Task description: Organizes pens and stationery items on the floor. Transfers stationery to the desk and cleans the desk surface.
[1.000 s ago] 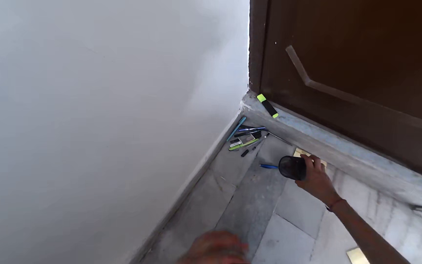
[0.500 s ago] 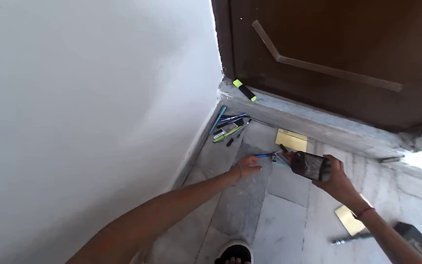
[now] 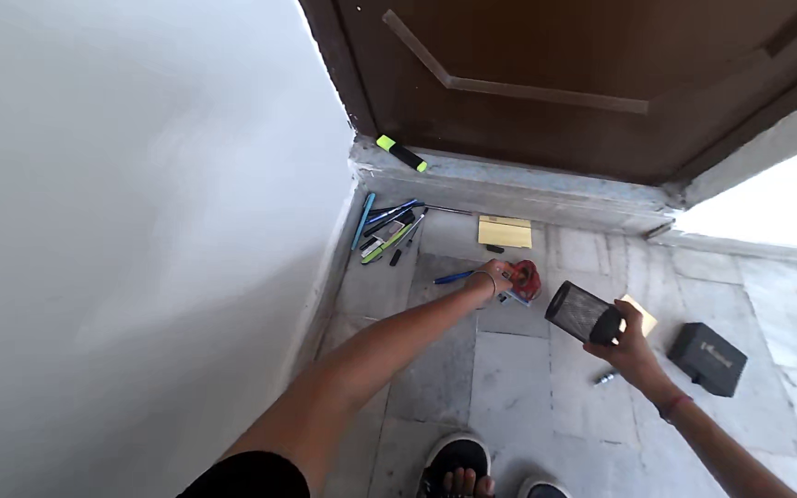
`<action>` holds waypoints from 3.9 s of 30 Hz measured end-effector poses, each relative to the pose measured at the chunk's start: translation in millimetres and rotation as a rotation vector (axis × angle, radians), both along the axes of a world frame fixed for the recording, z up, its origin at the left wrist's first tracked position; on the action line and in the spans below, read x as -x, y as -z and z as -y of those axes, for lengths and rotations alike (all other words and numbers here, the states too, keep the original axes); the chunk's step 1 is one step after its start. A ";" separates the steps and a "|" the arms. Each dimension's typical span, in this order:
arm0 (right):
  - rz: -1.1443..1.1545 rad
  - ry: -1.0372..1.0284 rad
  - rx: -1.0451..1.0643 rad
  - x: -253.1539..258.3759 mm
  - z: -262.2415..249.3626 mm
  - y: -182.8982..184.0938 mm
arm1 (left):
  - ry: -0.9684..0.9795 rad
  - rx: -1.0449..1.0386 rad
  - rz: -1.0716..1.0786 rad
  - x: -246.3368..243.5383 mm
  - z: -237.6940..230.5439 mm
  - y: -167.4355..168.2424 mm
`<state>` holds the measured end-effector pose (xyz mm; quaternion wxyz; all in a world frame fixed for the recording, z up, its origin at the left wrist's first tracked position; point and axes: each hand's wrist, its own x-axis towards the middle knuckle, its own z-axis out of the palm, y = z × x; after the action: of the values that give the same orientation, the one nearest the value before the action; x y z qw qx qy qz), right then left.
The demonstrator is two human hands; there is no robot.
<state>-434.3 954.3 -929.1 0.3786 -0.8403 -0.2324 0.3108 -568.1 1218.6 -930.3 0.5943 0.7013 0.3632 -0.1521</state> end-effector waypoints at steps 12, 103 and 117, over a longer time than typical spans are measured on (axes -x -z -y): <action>-0.059 0.132 -0.192 53.3 9.0 10.0 | 0.195 0.370 0.150 5.9 30.0 -52.7; 0.339 -0.828 0.445 -3.3 -173.0 28.2 | -0.579 0.452 0.020 76.5 -7.0 -9.9; -0.263 -0.090 -0.066 -17.9 -76.5 -69.8 | 0.256 0.042 0.110 -20.1 40.3 -66.5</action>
<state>-416.4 1030.8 -859.3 0.4190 -0.7680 -0.2282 0.4272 -548.1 1178.2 -863.8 0.6038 0.7364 0.2344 -0.1954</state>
